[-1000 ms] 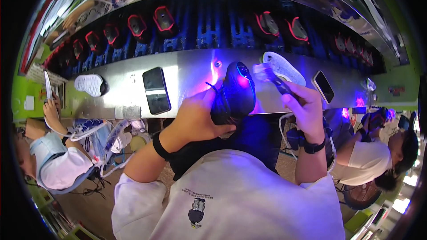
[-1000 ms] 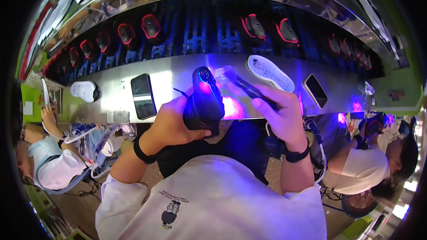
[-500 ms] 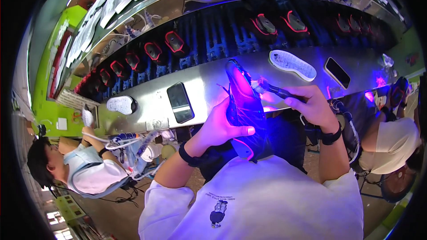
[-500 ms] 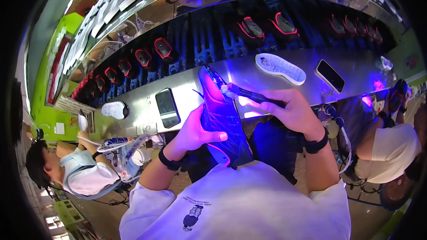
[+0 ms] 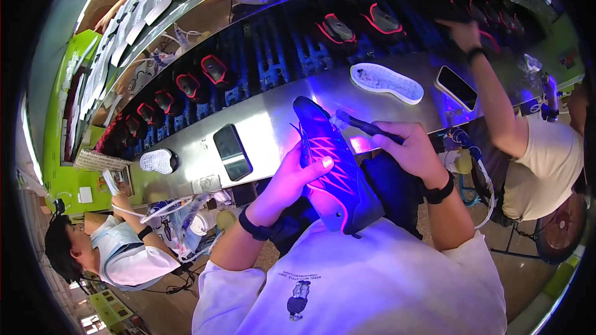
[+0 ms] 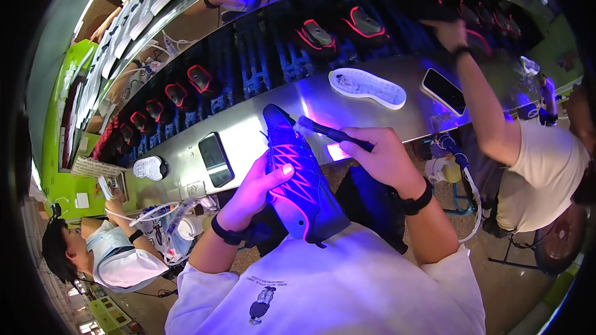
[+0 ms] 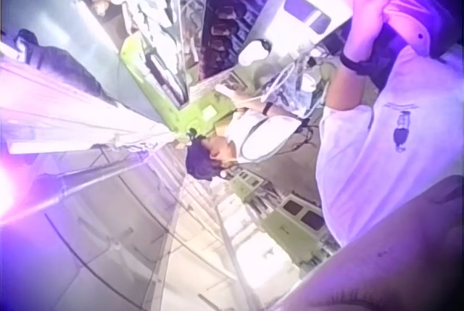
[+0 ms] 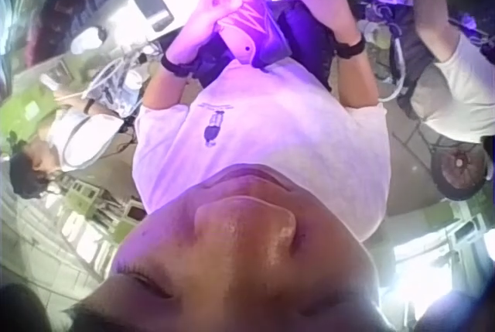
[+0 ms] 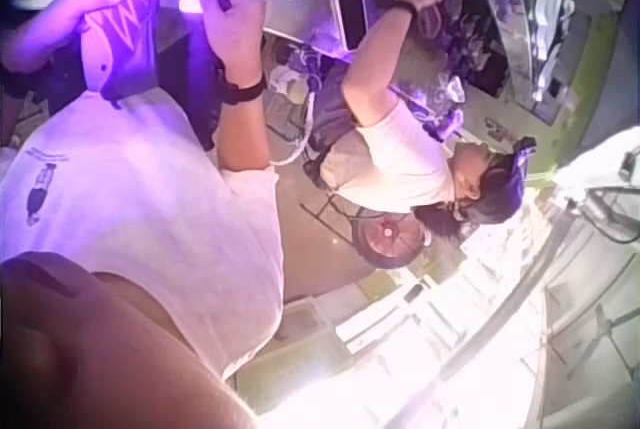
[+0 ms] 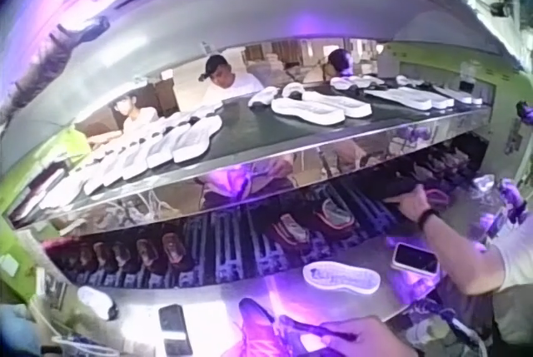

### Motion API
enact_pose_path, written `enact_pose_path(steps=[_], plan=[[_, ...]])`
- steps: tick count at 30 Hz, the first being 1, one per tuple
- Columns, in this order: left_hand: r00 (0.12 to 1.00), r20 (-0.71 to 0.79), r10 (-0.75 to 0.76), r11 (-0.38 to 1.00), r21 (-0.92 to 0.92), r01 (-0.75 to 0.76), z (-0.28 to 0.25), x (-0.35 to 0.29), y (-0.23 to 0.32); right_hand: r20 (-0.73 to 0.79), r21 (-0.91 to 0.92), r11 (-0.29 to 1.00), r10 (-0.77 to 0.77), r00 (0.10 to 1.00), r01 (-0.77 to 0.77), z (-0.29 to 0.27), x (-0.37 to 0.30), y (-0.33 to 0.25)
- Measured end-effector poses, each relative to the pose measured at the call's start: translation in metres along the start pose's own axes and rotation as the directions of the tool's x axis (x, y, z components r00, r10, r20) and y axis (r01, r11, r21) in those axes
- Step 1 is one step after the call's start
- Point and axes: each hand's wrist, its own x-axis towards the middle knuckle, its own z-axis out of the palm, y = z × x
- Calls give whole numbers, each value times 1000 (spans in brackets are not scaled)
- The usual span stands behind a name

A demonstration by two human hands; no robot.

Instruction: Apply cleaning solution to a shoe upper and scrub it with a brush.

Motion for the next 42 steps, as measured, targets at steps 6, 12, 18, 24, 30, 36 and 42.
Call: enact_pose_path(steps=[6,12,18,24,30,36,42], plan=[[996,-53,70,997,34,-68,-6,10,0,131,47,990,123,984,-130,-15,-16,7],[985,-151,84,996,10,-83,-24,9,0,334,12,917,373,866,-399,-40,-38,-3],[972,-216,92,993,-56,-106,-34,-3,-3,296,-187,962,248,922,-199,-39,-57,-22],[960,-251,127,990,-34,-140,-42,-14,-13,170,-219,958,225,959,-186,-16,-54,-40],[955,-296,-38,946,-317,-61,-41,-33,-5,234,-349,937,76,969,10,-21,-45,-60],[961,-165,-220,868,-483,115,-35,-45,4,175,-400,904,-83,981,148,-24,-34,-71],[978,-57,-200,786,-605,126,-24,-40,22,158,-405,899,-111,981,167,-33,-17,-98]])
